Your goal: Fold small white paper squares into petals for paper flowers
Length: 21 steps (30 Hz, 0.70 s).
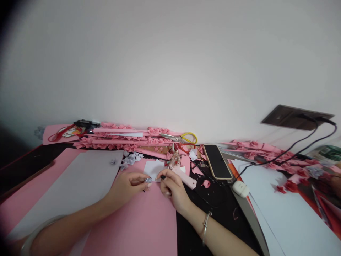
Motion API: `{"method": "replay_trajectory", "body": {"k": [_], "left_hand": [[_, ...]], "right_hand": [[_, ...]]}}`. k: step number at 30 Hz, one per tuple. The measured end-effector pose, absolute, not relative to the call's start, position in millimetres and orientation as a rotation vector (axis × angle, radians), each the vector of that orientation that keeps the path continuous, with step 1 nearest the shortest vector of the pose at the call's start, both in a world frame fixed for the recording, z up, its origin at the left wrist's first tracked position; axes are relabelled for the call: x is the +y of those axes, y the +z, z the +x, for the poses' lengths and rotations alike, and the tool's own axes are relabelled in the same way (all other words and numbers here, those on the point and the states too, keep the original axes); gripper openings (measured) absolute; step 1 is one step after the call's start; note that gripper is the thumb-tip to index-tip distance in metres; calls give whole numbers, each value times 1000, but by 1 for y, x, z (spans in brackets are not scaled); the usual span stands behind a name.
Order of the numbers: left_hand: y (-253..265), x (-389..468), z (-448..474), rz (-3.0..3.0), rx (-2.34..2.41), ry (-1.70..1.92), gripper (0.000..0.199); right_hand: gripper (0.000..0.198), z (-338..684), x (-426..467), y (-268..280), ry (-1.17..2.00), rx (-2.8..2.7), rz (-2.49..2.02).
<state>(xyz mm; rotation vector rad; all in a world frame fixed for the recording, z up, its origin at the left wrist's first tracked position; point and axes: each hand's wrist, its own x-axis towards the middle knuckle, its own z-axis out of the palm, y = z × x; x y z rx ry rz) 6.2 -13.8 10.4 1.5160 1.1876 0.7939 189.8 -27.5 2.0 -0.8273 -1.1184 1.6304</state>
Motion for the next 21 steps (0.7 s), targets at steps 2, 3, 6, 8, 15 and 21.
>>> {"method": "replay_trajectory", "body": {"k": [2, 3, 6, 8, 15, 21], "left_hand": [[11, -14, 6, 1513, 1191, 794, 15], [11, -14, 6, 1511, 1194, 795, 15], [12, -14, 6, 1509, 1186, 798, 15], [11, -14, 6, 1501, 1170, 799, 15], [9, -13, 6, 1512, 1147, 807, 14], [13, -14, 6, 1520, 1158, 799, 13]], "right_hand": [[14, 190, -27, 2, 1647, -1095, -816], [15, 189, -27, 2, 1655, -1085, -815], [21, 189, -27, 3, 1667, -1069, -827], [25, 188, -27, 4, 1663, -1066, -835], [34, 188, -26, 3, 1638, -1089, -846], [35, 188, -27, 3, 1633, -1090, -840]]}}
